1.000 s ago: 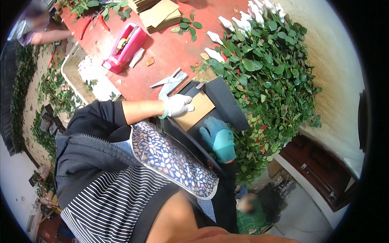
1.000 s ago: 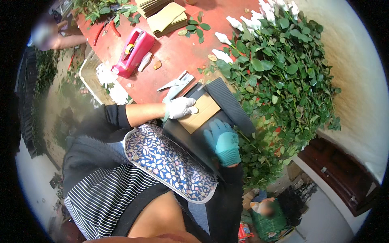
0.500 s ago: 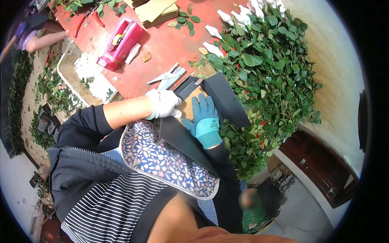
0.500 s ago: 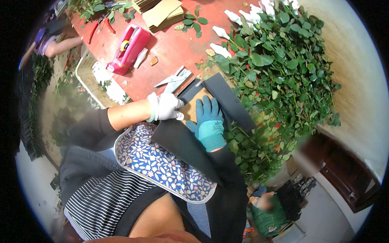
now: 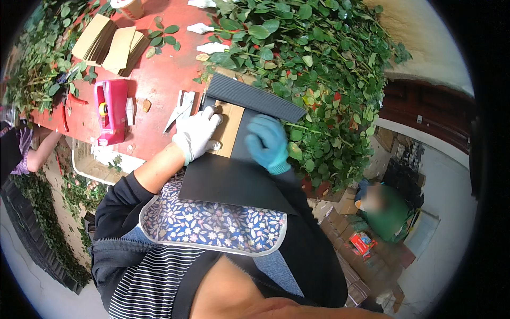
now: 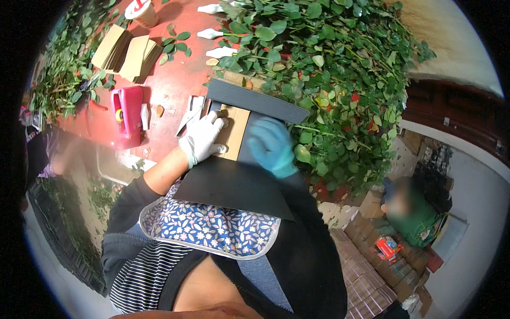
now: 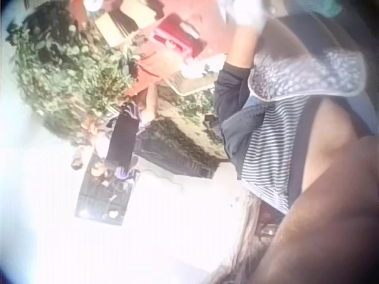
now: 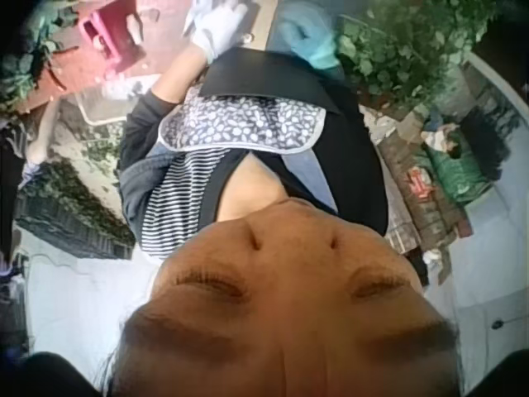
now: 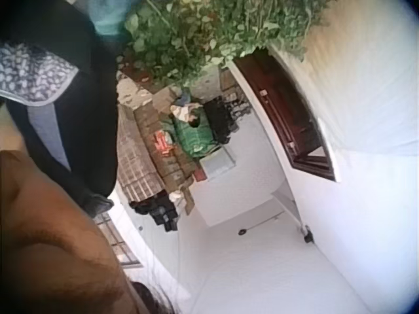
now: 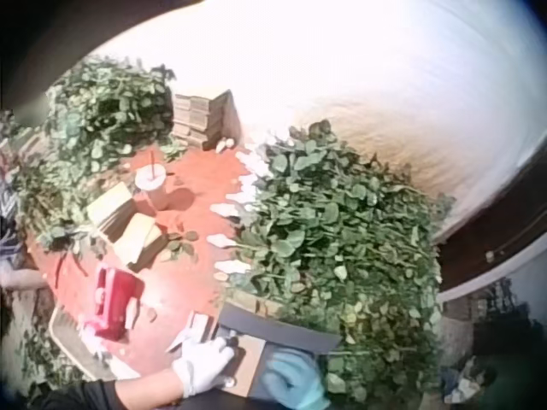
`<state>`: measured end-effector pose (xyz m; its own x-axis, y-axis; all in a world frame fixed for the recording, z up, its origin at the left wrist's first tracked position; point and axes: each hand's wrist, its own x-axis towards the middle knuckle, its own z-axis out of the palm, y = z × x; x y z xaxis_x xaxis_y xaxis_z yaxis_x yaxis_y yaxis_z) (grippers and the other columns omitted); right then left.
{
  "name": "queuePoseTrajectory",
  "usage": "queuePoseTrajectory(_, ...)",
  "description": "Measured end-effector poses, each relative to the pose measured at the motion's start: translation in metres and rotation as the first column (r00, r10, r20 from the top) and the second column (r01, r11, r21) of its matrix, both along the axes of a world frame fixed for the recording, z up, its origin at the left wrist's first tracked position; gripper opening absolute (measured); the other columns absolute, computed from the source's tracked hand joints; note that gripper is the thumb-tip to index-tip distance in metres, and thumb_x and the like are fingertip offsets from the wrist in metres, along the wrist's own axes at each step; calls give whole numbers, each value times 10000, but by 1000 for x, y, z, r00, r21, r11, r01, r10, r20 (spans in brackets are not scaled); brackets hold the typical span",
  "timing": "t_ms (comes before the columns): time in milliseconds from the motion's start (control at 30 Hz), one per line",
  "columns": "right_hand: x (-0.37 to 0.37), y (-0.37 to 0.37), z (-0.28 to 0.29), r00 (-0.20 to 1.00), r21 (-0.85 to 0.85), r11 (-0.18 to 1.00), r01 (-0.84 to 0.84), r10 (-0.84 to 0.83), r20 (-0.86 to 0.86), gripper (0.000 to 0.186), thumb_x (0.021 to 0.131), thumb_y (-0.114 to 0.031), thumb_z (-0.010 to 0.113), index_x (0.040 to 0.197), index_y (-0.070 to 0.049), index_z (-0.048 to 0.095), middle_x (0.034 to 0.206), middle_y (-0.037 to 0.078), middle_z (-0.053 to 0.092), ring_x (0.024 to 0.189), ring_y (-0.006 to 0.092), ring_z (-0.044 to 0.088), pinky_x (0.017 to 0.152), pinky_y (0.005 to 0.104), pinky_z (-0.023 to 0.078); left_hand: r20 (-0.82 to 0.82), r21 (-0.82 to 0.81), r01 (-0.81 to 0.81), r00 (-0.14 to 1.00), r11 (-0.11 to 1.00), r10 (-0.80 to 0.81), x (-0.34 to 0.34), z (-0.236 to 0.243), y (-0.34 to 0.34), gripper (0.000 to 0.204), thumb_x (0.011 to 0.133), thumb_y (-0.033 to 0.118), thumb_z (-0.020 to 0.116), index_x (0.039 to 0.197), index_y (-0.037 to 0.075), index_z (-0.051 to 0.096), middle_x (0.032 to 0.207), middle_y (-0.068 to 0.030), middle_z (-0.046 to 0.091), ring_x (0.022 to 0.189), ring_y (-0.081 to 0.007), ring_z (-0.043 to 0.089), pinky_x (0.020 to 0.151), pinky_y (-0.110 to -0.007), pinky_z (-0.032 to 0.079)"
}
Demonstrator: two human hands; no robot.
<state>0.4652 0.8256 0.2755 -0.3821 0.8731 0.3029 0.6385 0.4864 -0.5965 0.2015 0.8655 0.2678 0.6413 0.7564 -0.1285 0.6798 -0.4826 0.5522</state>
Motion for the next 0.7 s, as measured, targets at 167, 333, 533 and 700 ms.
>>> queuePoseTrajectory(167,12,-40,-21,696,-243,791,561,-610,-378,217,964,-72,510,1138,0,619,1181,118,616,1103,233,566,998,358,434,47,80,-13,999,997,10,-3,-1,-2,660,723,395,794,1244,99,517,1286,-108,512,1108,-282,590,905,-475,429)
queuePoseTrajectory(333,-10,-38,-25,624,-365,778,511,-628,-465,263,1007,-134,485,1208,13,566,1240,117,578,1158,219,521,1049,362,385,-25,-114,1,1000,994,-4,3,17,0,648,696,350,808,1229,94,542,1214,-119,522,1133,-326,523,949,-469,392)
queuePoseTrajectory(533,-12,-33,-25,752,-330,822,464,-563,-343,253,983,-110,523,1200,13,566,1240,120,575,1146,227,531,1039,363,398,80,-74,-33,996,997,39,-6,3,-2,672,691,315,810,1252,70,532,1275,-173,499,1137,-362,511,962,-458,413)
queuePoseTrajectory(700,-7,-34,-23,840,-241,865,441,-492,-230,270,938,-105,591,1189,-6,583,1200,143,601,1103,276,571,1012,380,431,26,-59,-21,999,998,22,-4,10,-1,680,678,327,815,1248,74,545,1284,-154,514,1141,-358,507,959,-450,406)
